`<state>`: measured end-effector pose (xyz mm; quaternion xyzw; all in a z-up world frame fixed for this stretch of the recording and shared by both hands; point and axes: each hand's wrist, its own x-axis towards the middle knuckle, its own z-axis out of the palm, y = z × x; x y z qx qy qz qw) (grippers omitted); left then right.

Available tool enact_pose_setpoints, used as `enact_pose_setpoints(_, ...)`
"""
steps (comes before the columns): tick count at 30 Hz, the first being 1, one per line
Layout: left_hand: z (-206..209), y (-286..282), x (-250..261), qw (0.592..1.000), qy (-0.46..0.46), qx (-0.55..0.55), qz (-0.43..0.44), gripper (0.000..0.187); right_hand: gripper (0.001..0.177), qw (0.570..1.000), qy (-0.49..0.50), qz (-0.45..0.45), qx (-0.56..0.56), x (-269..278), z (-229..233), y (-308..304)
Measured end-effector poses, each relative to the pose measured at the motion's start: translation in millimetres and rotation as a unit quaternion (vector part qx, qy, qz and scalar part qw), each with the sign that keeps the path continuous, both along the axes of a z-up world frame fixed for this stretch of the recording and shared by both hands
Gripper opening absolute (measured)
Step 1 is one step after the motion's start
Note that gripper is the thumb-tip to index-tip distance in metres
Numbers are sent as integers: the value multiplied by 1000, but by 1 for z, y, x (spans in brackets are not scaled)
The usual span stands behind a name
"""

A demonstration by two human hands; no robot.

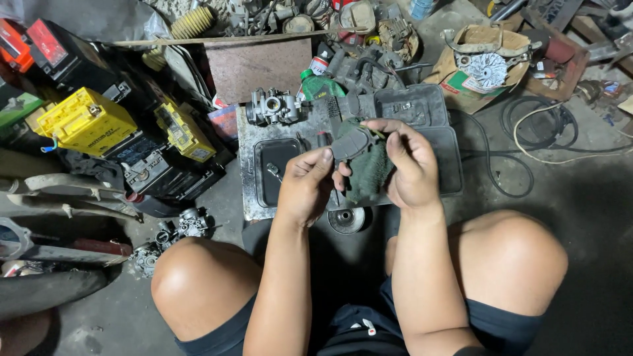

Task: The person sits on the floor in a workshop and uses a metal file to smooth the edges of small mechanical components. They hold the parts in one hand and file them against a metal tray, occasionally picking up different pieces from the tray to continue the filing process.

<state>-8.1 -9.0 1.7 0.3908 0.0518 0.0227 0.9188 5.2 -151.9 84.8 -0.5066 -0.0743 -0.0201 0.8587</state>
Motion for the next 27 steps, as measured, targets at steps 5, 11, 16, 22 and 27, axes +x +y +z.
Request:
enact_pose_setpoints(5, 27, 5, -4, 997, -6, 68, 21, 19, 42, 993, -91, 20, -77, 6, -16, -9)
enact_pose_setpoints(11, 64, 9, -14, 985, -19, 171, 1, 24, 38, 995, -77, 11, -68, 8, -22, -10)
enact_pose_setpoints(16, 69, 10, -16, 991, -38, 130, -14, 24, 38, 994, -91, 8, -54, 14, -26, -13)
enact_pose_setpoints(22, 57, 7, -14, 980, -31, 194, 13, 21, 35, 995, -73, 37, -64, 12, -34, -15)
enact_pose_setpoints(27, 58, 9, -14, 978, 1, 209, 16, 21, 34, 996, -52, 46, -55, 12, -44, -14)
